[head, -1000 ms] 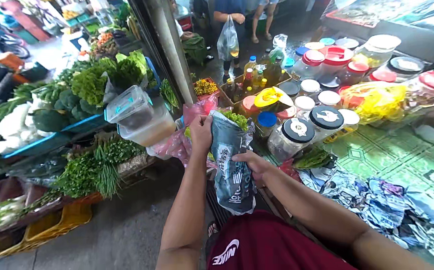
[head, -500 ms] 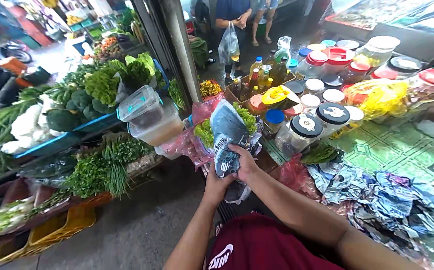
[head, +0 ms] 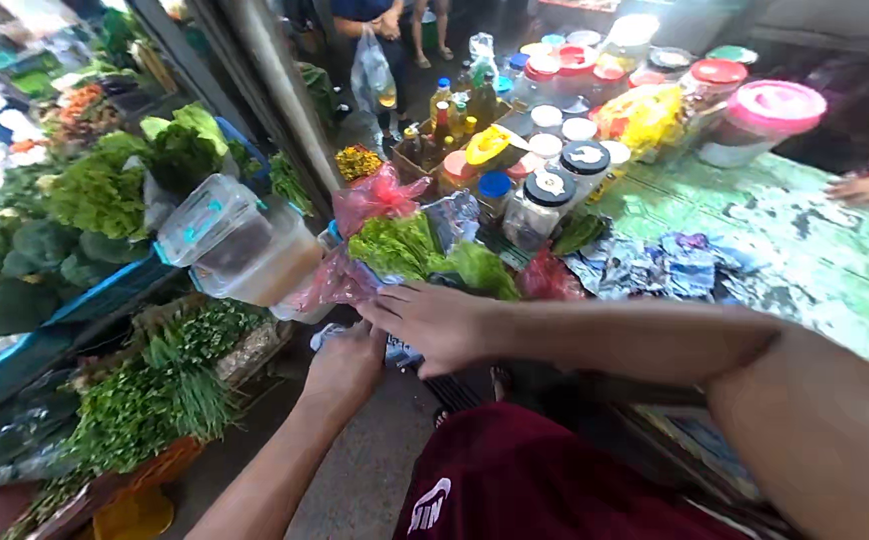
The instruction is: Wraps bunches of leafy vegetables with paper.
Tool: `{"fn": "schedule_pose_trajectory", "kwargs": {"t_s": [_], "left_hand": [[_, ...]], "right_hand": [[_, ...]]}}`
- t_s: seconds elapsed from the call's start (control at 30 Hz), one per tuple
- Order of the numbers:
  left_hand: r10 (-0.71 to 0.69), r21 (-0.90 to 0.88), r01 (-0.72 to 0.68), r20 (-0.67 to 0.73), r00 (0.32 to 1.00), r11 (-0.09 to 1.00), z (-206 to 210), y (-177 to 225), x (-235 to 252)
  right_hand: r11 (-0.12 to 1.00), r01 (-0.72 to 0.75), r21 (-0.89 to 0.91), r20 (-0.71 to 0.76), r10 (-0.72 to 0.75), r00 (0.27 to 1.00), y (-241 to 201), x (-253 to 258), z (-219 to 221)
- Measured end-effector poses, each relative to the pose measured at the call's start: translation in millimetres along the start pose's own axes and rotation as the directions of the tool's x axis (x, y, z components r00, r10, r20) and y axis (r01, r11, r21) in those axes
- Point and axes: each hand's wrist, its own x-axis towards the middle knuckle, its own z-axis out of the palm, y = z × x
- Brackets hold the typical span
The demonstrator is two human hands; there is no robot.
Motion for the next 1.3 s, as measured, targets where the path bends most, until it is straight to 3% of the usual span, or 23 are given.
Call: {"fn": "schedule_pose_trajectory", "kwargs": {"t_s": [0.1, 0.2, 0.33, 0.43, 0.53, 0.67, 0.7, 0.77, 0.87, 0.97, 1.03, 1.17, 1.3], "left_hand": [[0.184, 0.073, -0.182, -0.034, 0.982, 0.981, -11.8, 8.6, -6.2], [0.307, 0.018, -0.307, 0.012, 0.952, 0.951, -9.1, 11.5, -13.5], [0.412, -0.076, -0.408, 0.061, 0.909, 0.910, 1.3, 2.6, -22.6], [0.372, -0.181, -0.357, 0.056, 0.927, 0.917, 15.9, -20.6, -34.9], [0.105, -0.475, -0.114, -0.045, 0.993, 0.873, 45.7, -36.7, -51.0], [-0.288, -0.784, 0.144, -0.046, 0.956, 0.604, 96.4, -29.9, -65.3], [-0.340, -0.857, 0.171, -0.004, 0.940, 0.485, 108.1, -26.0, -69.7], [-0.399, -0.982, 0.154, 0.100, 0.911, 0.107, 126.3, -16.2, -80.8], [-0.433, -0.896, -0.001, 0.214, 0.876, -0.444, 151.9, 2.9, -85.3], [-0.374, -0.592, -0.065, 0.417, 0.828, -0.804, 164.4, 36.7, -71.9], [-0.255, -0.429, -0.050, 0.433, 0.865, -0.902, 162.0, 54.6, -56.2], [0.002, -0.252, 0.146, 0.498, 0.867, -0.957, 140.4, 71.9, -35.2], [0.026, -0.310, 0.214, 0.513, 0.858, -0.927, 120.3, 65.0, -24.9]], "right_hand": [[0.959, -0.127, 0.255, 0.295, 0.048, 0.954, 23.5, 12.4, -2.5], [0.857, -0.143, 0.495, 0.436, -0.102, 0.894, 35.2, 4.8, 14.8], [0.814, -0.235, 0.531, 0.577, -0.144, 0.804, 34.8, -13.4, 36.9], [0.792, -0.258, 0.554, 0.617, -0.182, 0.766, 37.0, -29.4, 56.2], [0.690, -0.377, 0.617, 0.627, -0.142, 0.765, 37.7, -45.0, 75.9], [0.720, -0.393, 0.572, 0.598, -0.038, 0.800, 31.5, -54.1, 72.9], [0.736, -0.396, 0.549, 0.598, -0.016, 0.801, 31.5, -56.5, 71.4], [0.765, -0.405, 0.502, 0.593, 0.037, 0.804, 35.2, -61.7, 70.2], [0.837, -0.380, 0.395, 0.587, 0.088, 0.805, 44.1, -71.4, 67.9], [0.825, -0.400, 0.400, 0.607, 0.089, 0.790, 43.1, -76.1, 68.7], [0.827, -0.394, 0.401, 0.606, 0.083, 0.791, 41.9, -77.0, 67.9], [0.876, -0.333, 0.348, 0.618, 0.053, 0.784, 38.5, -80.1, 63.7], [0.942, -0.263, 0.208, 0.640, 0.071, 0.765, 33.1, -85.1, 60.5]]}}
